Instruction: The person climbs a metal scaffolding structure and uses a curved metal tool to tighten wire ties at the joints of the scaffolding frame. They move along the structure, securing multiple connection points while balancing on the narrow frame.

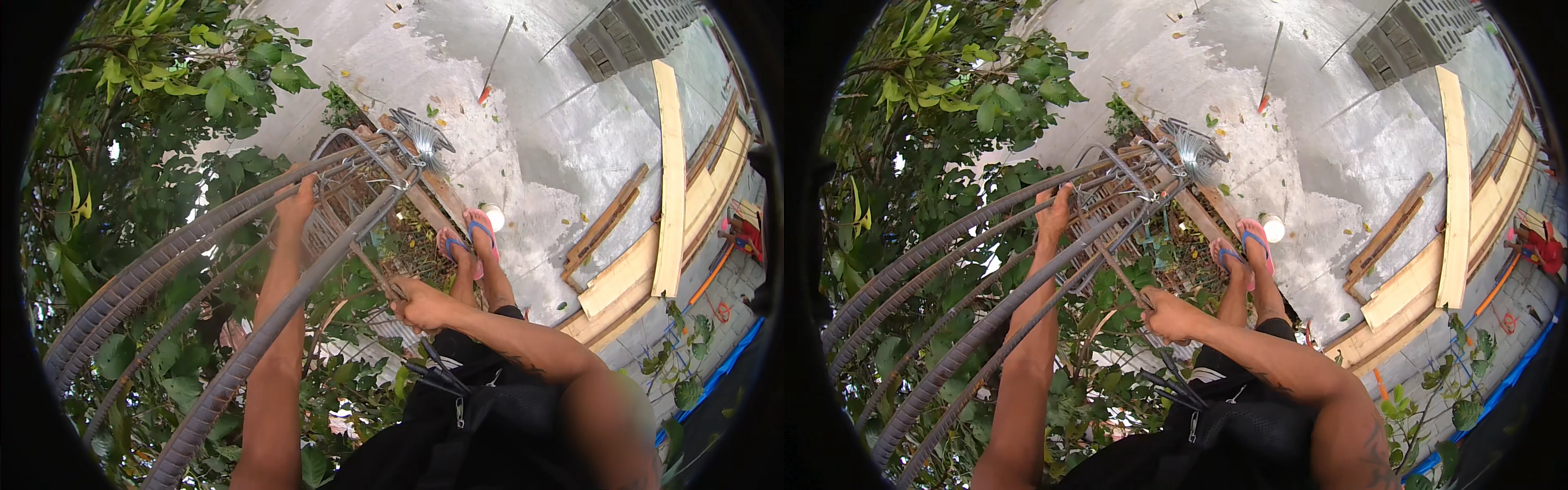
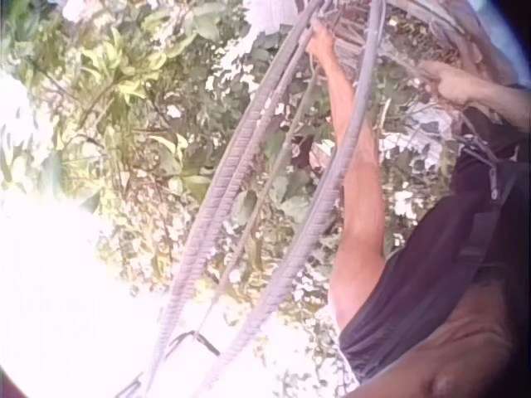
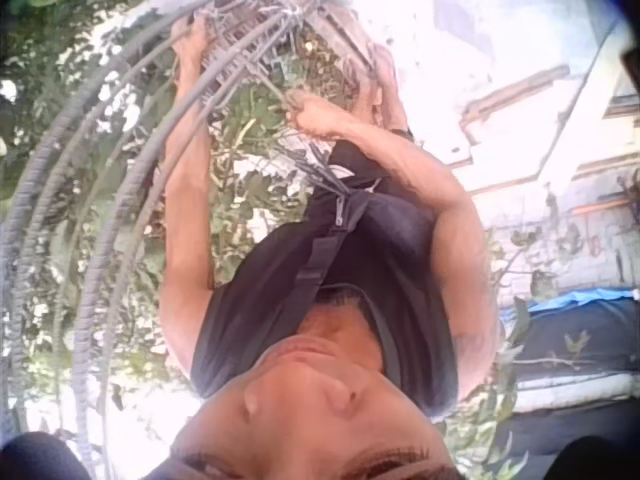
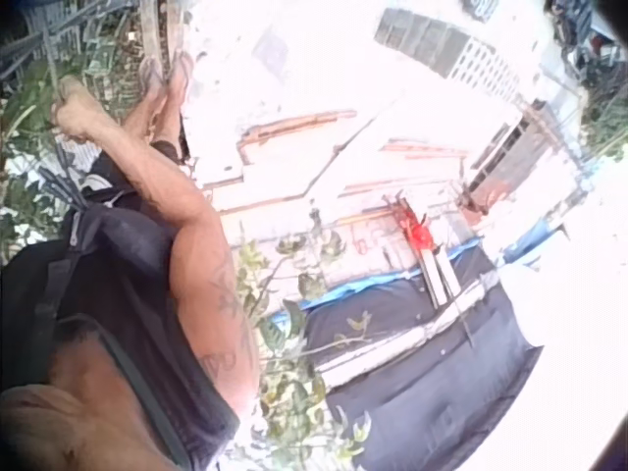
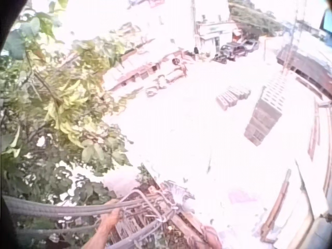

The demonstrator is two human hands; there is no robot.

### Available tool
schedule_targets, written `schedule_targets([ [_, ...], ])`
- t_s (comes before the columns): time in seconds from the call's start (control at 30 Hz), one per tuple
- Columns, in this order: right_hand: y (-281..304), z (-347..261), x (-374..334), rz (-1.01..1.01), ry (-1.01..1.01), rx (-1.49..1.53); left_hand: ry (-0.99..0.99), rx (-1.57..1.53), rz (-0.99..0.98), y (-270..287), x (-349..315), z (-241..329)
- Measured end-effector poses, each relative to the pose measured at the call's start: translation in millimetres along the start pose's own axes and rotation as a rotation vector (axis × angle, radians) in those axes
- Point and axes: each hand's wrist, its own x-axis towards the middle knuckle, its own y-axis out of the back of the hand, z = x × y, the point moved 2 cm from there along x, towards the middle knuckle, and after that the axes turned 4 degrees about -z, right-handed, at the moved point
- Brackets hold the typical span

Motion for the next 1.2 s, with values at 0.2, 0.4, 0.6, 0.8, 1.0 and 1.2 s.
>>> schedule_targets([
  [0.2, -15.7, -20.6, -8.5, 0.384, 0.133, -0.459, 0.013, 0.085, -0.037, 3.8, -1.2, 7.3],
  [0.4, -5.9, -47.6, -40.6, 0.164, -0.112, 0.248, 0.104, -0.179, -0.493, 33.9, -3.7, -5.8],
  [0.6, -1.8, -60.9, -49.4, 0.413, 0.062, -0.412, 0.401, -0.636, -0.345, 38.1, 0.1, 1.4],
  [0.8, 5.5, -62.8, -52.0, 0.421, -0.044, -0.488, 0.325, -0.239, -0.624, 41.9, 21.7, 35.7],
  [1.0, 10.8, -74.2, -65.6, 0.441, -0.104, -0.570, 0.275, -0.101, -0.866, 45.0, 32.5, 30.6],
  [1.2, 20.5, -67.3, -64.8, 0.436, -0.134, -0.374, 0.035, -0.360, -0.976, 55.9, 26.6, 30.8],
])
